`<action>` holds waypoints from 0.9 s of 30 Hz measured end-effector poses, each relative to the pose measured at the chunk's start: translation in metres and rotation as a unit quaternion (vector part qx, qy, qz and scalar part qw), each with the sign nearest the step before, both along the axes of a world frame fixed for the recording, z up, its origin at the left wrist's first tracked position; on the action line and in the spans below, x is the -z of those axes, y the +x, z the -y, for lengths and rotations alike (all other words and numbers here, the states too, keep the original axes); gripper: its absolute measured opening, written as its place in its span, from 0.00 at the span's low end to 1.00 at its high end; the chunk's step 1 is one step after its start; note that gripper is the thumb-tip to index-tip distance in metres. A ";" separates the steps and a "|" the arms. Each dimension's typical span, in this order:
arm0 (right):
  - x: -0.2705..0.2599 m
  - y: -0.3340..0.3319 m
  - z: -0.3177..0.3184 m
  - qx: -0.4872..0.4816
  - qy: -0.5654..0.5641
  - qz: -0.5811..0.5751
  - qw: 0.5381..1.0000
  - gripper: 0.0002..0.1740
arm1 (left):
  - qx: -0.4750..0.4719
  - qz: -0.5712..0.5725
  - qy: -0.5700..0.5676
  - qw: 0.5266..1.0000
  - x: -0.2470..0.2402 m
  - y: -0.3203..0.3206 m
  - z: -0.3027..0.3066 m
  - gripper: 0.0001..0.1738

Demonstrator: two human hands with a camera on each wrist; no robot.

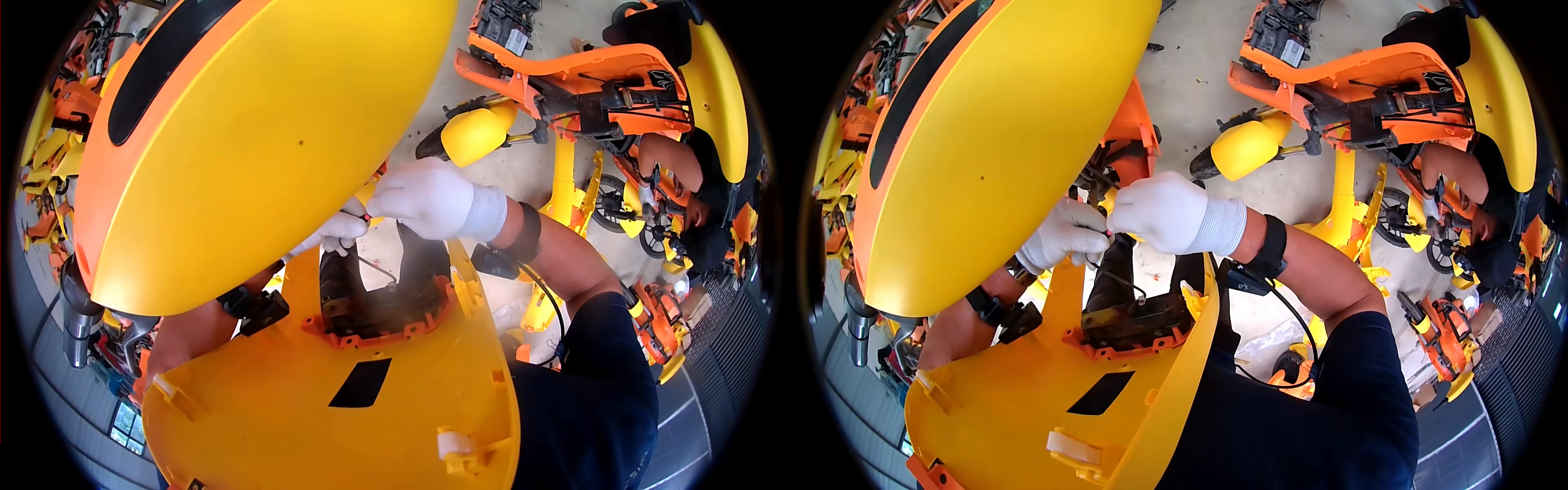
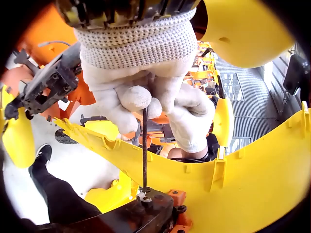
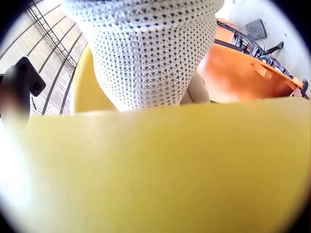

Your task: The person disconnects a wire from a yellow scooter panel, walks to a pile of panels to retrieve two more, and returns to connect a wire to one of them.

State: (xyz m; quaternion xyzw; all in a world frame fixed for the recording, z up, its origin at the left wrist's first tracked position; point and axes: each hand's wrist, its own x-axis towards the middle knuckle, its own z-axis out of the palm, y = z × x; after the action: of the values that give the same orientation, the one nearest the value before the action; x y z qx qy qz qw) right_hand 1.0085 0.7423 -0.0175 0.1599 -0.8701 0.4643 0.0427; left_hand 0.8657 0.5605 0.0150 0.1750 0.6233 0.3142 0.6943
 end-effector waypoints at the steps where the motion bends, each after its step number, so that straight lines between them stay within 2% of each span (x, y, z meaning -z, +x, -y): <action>1: 0.000 0.001 0.001 -0.002 0.009 -0.007 1.000 0.10 | -0.002 0.004 0.013 1.000 0.002 0.000 0.001 0.09; 3: 0.000 0.001 0.004 -0.009 0.026 -0.024 0.999 0.11 | -0.008 0.009 0.038 0.999 0.006 -0.002 0.005 0.09; 6: 0.005 0.003 0.007 0.030 -0.010 -0.007 0.999 0.11 | 0.013 0.009 0.025 1.000 0.011 -0.004 0.004 0.10; 9: 0.000 0.005 0.006 0.067 -0.120 0.128 0.982 0.11 | 0.024 -0.011 -0.007 1.000 0.003 -0.003 -0.002 0.10; 12: -0.008 0.006 0.006 0.062 -0.085 0.124 0.987 0.08 | 0.017 -0.015 -0.021 1.000 0.003 -0.003 -0.002 0.10; 15: 0.001 0.010 0.013 0.047 -0.034 0.021 0.998 0.07 | 0.000 -0.009 0.015 1.000 0.010 -0.003 0.004 0.10; 18: 0.005 0.007 0.015 0.053 -0.011 -0.015 0.998 0.07 | -0.009 0.034 0.011 0.999 0.005 -0.005 0.000 0.10; 21: 0.005 0.004 0.012 0.044 -0.018 -0.042 0.998 0.07 | 0.040 0.028 0.008 0.999 -0.013 -0.008 -0.015 0.10; 24: -0.001 -0.001 0.006 0.016 -0.002 -0.028 0.999 0.09 | 0.012 0.085 0.003 0.996 -0.004 -0.009 -0.009 0.10; 27: -0.004 -0.002 0.004 0.005 -0.011 0.011 1.000 0.11 | -0.028 0.076 -0.010 0.997 -0.012 -0.005 -0.011 0.10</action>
State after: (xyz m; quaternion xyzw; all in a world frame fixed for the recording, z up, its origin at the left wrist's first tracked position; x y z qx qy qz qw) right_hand 1.0068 0.7386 -0.0138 0.1495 -0.8662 0.4753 0.0370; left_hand 0.8606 0.5715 0.0267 0.1265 0.5763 0.3400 0.7323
